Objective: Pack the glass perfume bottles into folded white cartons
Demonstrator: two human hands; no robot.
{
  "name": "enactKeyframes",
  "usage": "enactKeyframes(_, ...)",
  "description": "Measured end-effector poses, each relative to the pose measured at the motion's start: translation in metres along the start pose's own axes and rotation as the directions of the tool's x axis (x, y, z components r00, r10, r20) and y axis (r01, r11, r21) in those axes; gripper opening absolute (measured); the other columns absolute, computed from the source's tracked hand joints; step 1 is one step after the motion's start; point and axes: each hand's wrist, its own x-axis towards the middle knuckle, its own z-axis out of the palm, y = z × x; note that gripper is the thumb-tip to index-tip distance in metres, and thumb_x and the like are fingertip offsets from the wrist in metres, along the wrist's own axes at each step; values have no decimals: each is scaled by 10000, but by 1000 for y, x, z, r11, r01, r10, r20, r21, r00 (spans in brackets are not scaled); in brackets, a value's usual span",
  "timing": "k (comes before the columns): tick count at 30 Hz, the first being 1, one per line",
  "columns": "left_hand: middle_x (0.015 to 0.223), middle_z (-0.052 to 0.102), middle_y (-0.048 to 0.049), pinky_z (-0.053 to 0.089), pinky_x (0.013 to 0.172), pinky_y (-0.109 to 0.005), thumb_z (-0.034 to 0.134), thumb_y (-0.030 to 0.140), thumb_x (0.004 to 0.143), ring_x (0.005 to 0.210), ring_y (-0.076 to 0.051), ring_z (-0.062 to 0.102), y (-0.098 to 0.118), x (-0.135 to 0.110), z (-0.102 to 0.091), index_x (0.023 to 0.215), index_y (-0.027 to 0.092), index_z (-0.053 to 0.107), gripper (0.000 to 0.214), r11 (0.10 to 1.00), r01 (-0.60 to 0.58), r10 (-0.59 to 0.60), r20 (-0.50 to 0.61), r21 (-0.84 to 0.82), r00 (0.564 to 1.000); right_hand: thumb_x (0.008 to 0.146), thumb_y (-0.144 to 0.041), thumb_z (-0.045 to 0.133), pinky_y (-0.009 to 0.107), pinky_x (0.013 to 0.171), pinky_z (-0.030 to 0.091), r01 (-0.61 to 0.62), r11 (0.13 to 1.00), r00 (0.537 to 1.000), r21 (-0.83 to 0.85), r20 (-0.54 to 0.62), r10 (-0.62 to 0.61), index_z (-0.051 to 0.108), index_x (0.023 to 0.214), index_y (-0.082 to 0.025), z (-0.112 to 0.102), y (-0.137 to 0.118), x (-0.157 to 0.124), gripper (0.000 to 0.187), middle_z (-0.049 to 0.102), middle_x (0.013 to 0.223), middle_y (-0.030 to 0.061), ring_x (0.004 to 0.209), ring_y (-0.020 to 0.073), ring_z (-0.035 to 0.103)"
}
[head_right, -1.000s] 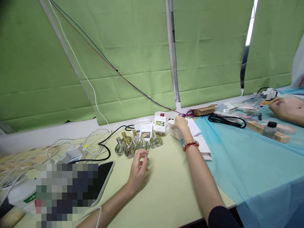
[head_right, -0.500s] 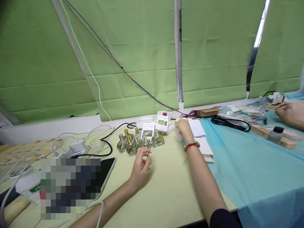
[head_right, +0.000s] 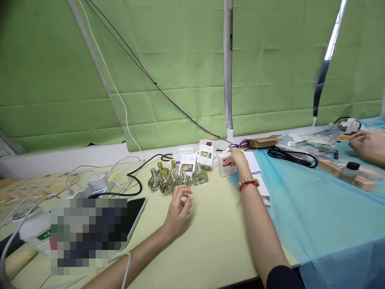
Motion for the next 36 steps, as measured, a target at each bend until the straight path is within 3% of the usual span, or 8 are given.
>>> enactKeyframes(6, 981, 500, -48, 368, 503, -211, 366, 223, 880, 673, -98, 486, 2, 1, -1, 858, 192, 517, 155, 1000, 3, -4, 44, 22, 999, 504, -388, 852, 204, 612, 520, -116, 993, 993, 31, 29, 115, 559, 1137, -161, 3, -1, 2, 733, 736, 787, 67, 754, 172, 704)
enactKeyframes(10, 760, 523, -11, 350, 548, -228, 341, 147, 840, 641, -109, 471, 3, 2, -2, 727, 186, 505, 202, 995, -51, 34, 180, 91, 983, 545, -388, 835, 219, 607, 527, -132, 991, 991, 30, 11, 132, 499, 1196, -144, 11, -4, 2, 772, 729, 793, 67, 716, 171, 704)
enactKeyframes(17, 703, 591, 3, 340, 574, -245, 378, 90, 760, 615, -114, 504, 4, -2, 1, 682, 192, 540, 207, 913, -298, 130, 495, 277, 859, 635, -428, 776, 264, 547, 530, -45, 991, 998, 126, -28, 49, 395, 1234, -124, 32, -9, 3, 772, 690, 930, 120, 600, 181, 682)
enactKeyframes(26, 711, 590, 5, 334, 567, -251, 378, 93, 779, 630, -118, 521, 3, -4, 2, 710, 204, 545, 212, 860, -394, 179, 532, 324, 828, 640, -299, 772, 332, 842, 479, 0, 986, 973, -169, -229, -39, 518, 1249, -199, 40, -37, -10, 667, 442, 1281, 179, 1014, 266, 628)
enactKeyframes(29, 721, 592, 7, 322, 559, -255, 390, 103, 791, 634, -117, 524, 3, -4, 4, 727, 204, 549, 199, 845, -413, 189, 534, 338, 824, 700, -261, 711, 310, 851, 476, 222, 957, 931, -189, -250, -266, 569, 1210, -241, 39, -40, -6, 531, 473, 1271, 111, 1004, 232, 625)
enactKeyframes(32, 739, 603, 8, 315, 556, -261, 401, 124, 811, 650, -118, 534, 3, -5, 5, 737, 201, 549, 183, 828, -432, 190, 545, 358, 816, 780, -164, 591, 267, 773, 496, 494, 862, 865, -113, -35, -501, 588, 1185, -247, 44, -43, -2, 413, 588, 1182, 50, 840, 162, 656)
enactKeyframes(34, 754, 611, 7, 318, 558, -262, 406, 131, 817, 665, -120, 541, 3, -6, 5, 747, 200, 550, 175, 817, -443, 190, 554, 368, 810, 787, -122, 547, 254, 708, 504, 523, 850, 851, -54, 93, -518, 542, 1250, -231, 52, -43, -1, 476, 640, 1124, 46, 728, 142, 657)
enactKeyframes(36, 761, 610, 6, 323, 558, -262, 412, 134, 817, 674, -122, 544, 3, -7, 6, 759, 201, 552, 165, 807, -456, 193, 562, 376, 804, 758, -126, 579, 269, 742, 504, 504, 859, 863, -91, 84, -498, 471, 1322, -206, 63, -40, -1, 581, 636, 1169, 71, 811, 176, 663)
